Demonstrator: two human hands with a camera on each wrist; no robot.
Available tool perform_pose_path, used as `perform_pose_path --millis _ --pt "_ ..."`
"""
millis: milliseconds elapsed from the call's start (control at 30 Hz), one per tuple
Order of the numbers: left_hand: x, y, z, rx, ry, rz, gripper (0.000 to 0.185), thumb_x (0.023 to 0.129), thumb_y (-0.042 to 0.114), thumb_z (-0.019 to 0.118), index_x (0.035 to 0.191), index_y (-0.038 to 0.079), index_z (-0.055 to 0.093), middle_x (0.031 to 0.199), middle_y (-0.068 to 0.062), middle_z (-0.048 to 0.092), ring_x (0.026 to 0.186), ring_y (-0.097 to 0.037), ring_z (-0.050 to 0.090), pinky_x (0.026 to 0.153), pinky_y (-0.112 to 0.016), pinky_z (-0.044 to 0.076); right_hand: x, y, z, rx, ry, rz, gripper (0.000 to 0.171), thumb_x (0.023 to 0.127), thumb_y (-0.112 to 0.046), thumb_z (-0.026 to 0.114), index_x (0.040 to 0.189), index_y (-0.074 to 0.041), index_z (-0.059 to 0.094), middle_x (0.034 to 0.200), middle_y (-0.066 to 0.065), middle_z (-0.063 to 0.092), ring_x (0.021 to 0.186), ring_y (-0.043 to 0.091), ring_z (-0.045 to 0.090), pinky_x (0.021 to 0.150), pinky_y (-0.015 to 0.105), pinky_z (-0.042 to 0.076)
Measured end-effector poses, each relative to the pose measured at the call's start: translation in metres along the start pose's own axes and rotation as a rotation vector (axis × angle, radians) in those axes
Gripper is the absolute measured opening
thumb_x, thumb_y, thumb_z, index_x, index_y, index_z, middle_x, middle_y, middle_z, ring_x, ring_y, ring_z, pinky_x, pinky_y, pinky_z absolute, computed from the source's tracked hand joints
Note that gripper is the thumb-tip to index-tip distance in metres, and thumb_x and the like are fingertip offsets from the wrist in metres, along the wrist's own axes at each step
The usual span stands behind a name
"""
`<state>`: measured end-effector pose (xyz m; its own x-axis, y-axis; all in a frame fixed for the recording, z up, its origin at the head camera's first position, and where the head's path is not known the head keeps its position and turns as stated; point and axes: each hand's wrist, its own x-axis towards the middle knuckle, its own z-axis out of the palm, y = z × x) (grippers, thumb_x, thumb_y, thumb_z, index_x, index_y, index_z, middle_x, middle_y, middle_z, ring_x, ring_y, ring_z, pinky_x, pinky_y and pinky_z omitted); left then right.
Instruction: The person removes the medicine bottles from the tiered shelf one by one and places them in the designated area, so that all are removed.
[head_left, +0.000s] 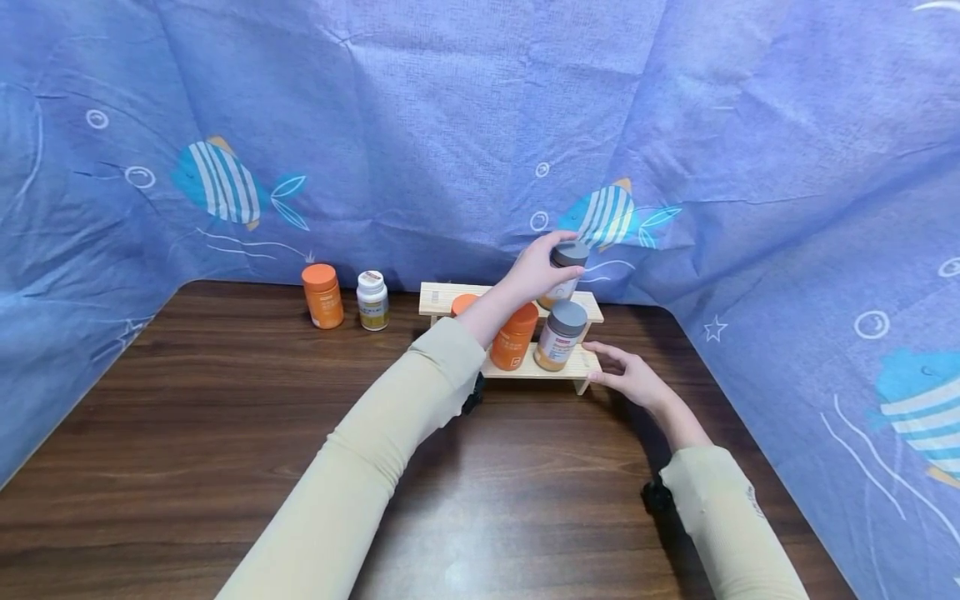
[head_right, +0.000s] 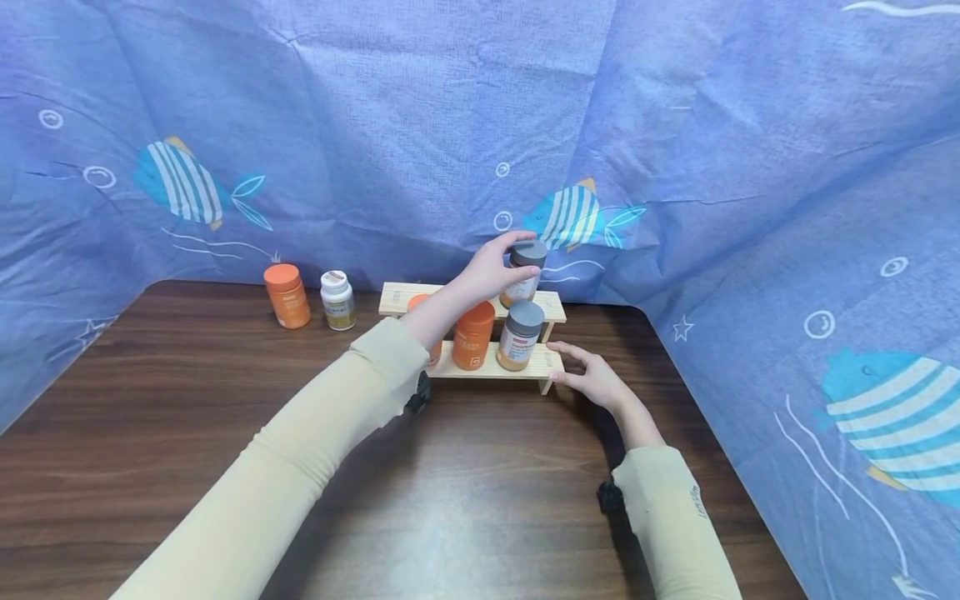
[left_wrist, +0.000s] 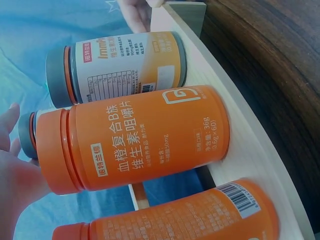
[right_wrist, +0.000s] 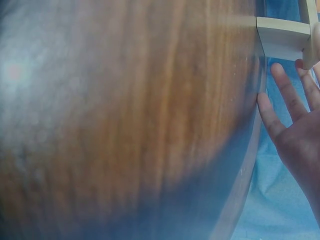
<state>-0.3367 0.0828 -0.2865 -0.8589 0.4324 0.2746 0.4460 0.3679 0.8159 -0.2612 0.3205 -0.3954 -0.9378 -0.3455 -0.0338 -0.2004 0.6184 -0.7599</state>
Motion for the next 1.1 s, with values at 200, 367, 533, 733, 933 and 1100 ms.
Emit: perform_pose_path --millis 200,367,533,733,933,1100 --pt "0.003 -0.002 0.004 -0.034 0.029 -0.027 0.053 0.09 0.025 0.065 0.139 0.019 0.046 0.137 -0.003 0.05 0.116 -0.016 0.052 0.093 -0.028 0.045 -0.001 -0.002 -0.001 -0.005 0.001 -0.012 0.059 0.089 -0.018 0.066 0.141 -0.004 0.042 0.13 0.025 0.052 0.116 0.039 0.052 0.097 0.052 0.039" --pt "0.004 -0.008 0.006 -0.09 0.078 -0.038 0.043 0.09 0.02 0.065 0.132 0.018 0.053 0.129 -0.003 0.055 0.104 -0.015 0.057 0.083 -0.025 0.048 0.001 0.003 -0.001 0.0 0.004 -0.026 0.058 0.089 -0.016 0.066 0.14 -0.003 0.043 0.129 0.026 0.053 0.115 0.039 0.052 0.096 0.052 0.039" --pt "0.004 -0.011 0.008 -0.111 0.118 -0.04 0.041 0.089 0.02 0.067 0.128 0.017 0.057 0.126 -0.002 0.058 0.1 -0.014 0.058 0.08 -0.025 0.049 0.008 0.023 0.001 0.005 0.013 -0.032 0.058 0.089 -0.021 0.067 0.141 -0.01 0.043 0.132 0.022 0.052 0.117 0.037 0.051 0.097 0.053 0.038" --pt "0.002 -0.01 0.008 -0.13 0.16 -0.056 0.039 0.086 0.02 0.07 0.124 0.019 0.06 0.12 -0.001 0.061 0.094 -0.013 0.058 0.076 -0.024 0.049 0.011 0.036 0.001 0.011 0.024 -0.027 0.059 0.088 -0.025 0.068 0.141 -0.016 0.044 0.134 0.018 0.052 0.118 0.033 0.052 0.098 0.049 0.038" --pt "-0.002 -0.008 0.007 -0.147 0.187 -0.073 0.039 0.084 0.019 0.072 0.121 0.02 0.062 0.119 -0.001 0.062 0.097 -0.013 0.059 0.078 -0.025 0.049 0.004 0.012 0.001 -0.002 0.011 -0.022 0.058 0.089 -0.017 0.066 0.141 -0.005 0.043 0.133 0.024 0.051 0.118 0.038 0.051 0.098 0.051 0.038" --pt "-0.003 -0.006 0.008 -0.137 0.216 -0.071 0.039 0.083 0.021 0.073 0.12 0.022 0.063 0.123 0.002 0.061 0.105 -0.013 0.058 0.082 -0.026 0.05 0.006 0.019 0.001 0.002 0.02 -0.024 0.058 0.089 -0.02 0.067 0.141 -0.009 0.043 0.134 0.022 0.051 0.119 0.036 0.051 0.098 0.051 0.038"
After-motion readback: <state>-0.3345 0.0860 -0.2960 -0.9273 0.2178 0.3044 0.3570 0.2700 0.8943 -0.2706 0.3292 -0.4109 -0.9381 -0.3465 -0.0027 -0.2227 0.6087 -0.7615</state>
